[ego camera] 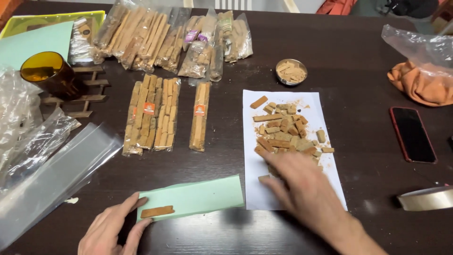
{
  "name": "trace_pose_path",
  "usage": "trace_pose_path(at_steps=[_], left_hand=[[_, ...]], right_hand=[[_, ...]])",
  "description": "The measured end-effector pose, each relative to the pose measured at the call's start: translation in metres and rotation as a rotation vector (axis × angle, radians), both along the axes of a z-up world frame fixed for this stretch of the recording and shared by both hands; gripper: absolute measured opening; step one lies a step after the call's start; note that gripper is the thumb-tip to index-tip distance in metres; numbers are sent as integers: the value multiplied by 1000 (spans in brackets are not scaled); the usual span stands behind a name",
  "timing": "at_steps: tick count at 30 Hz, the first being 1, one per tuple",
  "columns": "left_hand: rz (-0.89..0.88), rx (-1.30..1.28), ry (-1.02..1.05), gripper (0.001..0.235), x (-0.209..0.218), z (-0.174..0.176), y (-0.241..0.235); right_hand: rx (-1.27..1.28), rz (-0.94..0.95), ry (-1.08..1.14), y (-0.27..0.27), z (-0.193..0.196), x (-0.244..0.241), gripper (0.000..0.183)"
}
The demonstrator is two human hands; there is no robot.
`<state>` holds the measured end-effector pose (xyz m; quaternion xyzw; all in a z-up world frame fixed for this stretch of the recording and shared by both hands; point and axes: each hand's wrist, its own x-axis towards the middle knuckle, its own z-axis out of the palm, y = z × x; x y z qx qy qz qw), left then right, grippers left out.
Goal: The person is meticulously arranging small, rectangular wooden pieces onto a green adhesive sheet, likely as part of a manufacturing or craft assembly process.
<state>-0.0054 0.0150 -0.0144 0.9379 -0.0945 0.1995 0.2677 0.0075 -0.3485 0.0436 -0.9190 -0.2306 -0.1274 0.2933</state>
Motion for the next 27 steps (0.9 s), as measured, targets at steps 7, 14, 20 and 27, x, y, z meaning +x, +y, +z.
trace_pose_path(at_steps=[7,14,20,27], left_hand=[[-30,-36,-186,35,-5,2,-12],[-36,-85,-246,31,-10,21,-2],[-198,-17,-174,37,-10,15,10],[-220,14,-62,33,-5,2,9]], right_hand=[[-379,-252,-51,-18,-30,33,42],[-230,-239,-107,-9,4,26,33],[-35,69,251,46,11,17,44],[-135,525,59,98,-12,38,30]])
